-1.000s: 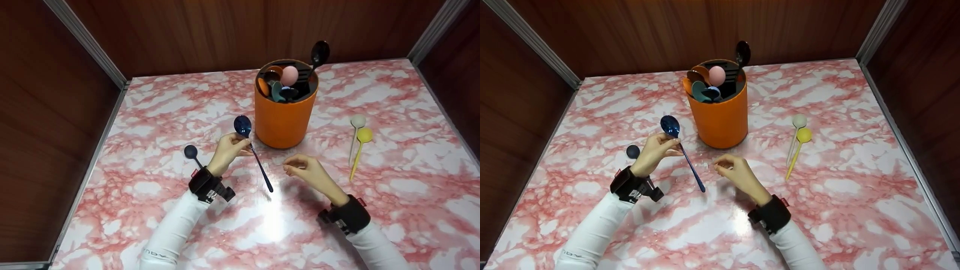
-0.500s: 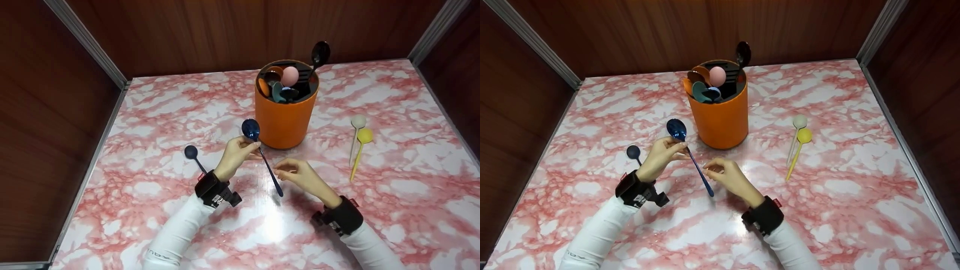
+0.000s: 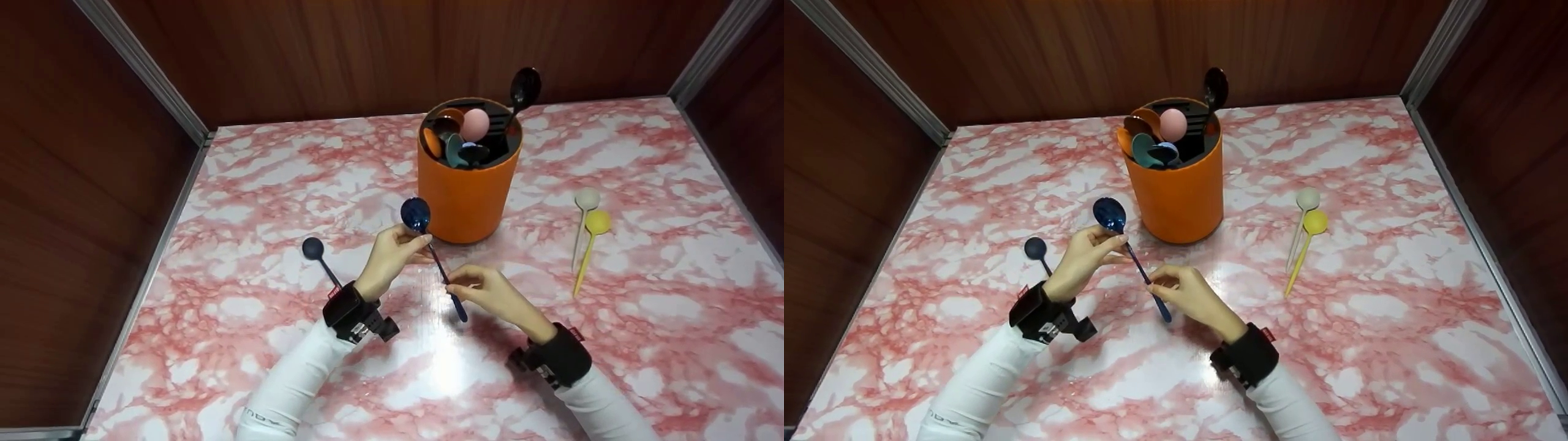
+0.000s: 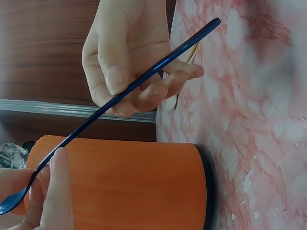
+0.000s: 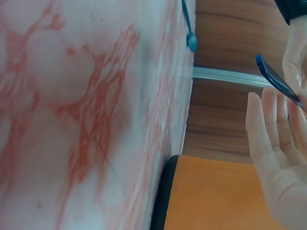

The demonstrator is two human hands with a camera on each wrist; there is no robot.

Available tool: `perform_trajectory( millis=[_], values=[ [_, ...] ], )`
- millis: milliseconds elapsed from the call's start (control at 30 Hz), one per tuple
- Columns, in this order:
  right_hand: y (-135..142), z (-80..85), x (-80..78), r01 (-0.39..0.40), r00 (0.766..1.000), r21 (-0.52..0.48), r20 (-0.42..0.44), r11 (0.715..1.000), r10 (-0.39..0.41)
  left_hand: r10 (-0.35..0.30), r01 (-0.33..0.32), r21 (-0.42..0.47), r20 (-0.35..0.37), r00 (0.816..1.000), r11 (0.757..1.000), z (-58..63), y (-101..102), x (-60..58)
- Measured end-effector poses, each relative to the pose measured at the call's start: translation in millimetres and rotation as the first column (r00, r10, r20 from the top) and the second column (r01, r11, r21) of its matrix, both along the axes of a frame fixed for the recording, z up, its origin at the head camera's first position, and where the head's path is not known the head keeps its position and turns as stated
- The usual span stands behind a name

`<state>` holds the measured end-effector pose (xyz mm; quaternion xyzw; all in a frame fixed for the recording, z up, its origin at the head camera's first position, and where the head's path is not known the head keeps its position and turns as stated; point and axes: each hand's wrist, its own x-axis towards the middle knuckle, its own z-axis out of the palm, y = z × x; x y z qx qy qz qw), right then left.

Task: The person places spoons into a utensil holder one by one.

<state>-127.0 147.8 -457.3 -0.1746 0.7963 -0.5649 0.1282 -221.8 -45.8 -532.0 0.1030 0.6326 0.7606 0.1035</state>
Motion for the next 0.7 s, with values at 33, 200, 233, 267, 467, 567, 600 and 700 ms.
perform_trajectory(
  millis=[33, 200, 233, 267, 467, 567, 600, 700],
  values=[
    [0.2, -0.2, 0.0, -0.006, 1.000, -0.004, -0.002, 1.000, 0.006, -0.004, 0.004, 0.008, -0.012, 1.000, 1.000, -4.4, 0.4, -1.9],
    [0.7, 0.2, 0.4, -0.024, 1.000, -0.025, 0.002, 0.999, 0.025, 0.017, -0.016, -0.059, 0.014, 1.000, 0.998, 42.6, 5.2, 21.6],
    [0.7, 0.9, 0.8, -0.024, 1.000, -0.027, 0.005, 0.999, 0.024, 0.023, -0.021, -0.066, 0.023, 0.999, 0.998, 58.1, 6.3, 29.4],
    [0.6, 1.9, 1.4, -0.023, 1.000, -0.032, 0.010, 0.999, 0.023, 0.027, -0.025, -0.067, 0.035, 0.999, 0.997, 74.3, 7.1, 37.6],
    [-2.7, 18.9, 9.3, -0.033, 0.999, -0.046, 0.018, 0.998, 0.033, 0.011, -0.008, -0.025, 0.100, 0.995, 1.000, 119.7, 8.5, 59.7],
    [-4.1, 25.2, 11.9, -0.032, 0.999, -0.028, 0.013, 0.999, 0.032, 0.002, 0.002, -0.040, 0.098, 0.995, 0.999, 122.2, 8.7, 60.7],
    [-4.3, 25.9, 12.3, -0.030, 0.999, -0.024, 0.014, 0.999, 0.030, 0.000, 0.004, -0.042, 0.095, 0.995, 0.999, 121.5, 9.0, 60.5],
    [-5.0, 26.4, 12.9, -0.034, 0.999, -0.024, 0.012, 0.999, 0.034, -0.006, 0.010, -0.048, 0.075, 0.997, 0.999, 120.6, 9.6, 60.5]
  ],
)
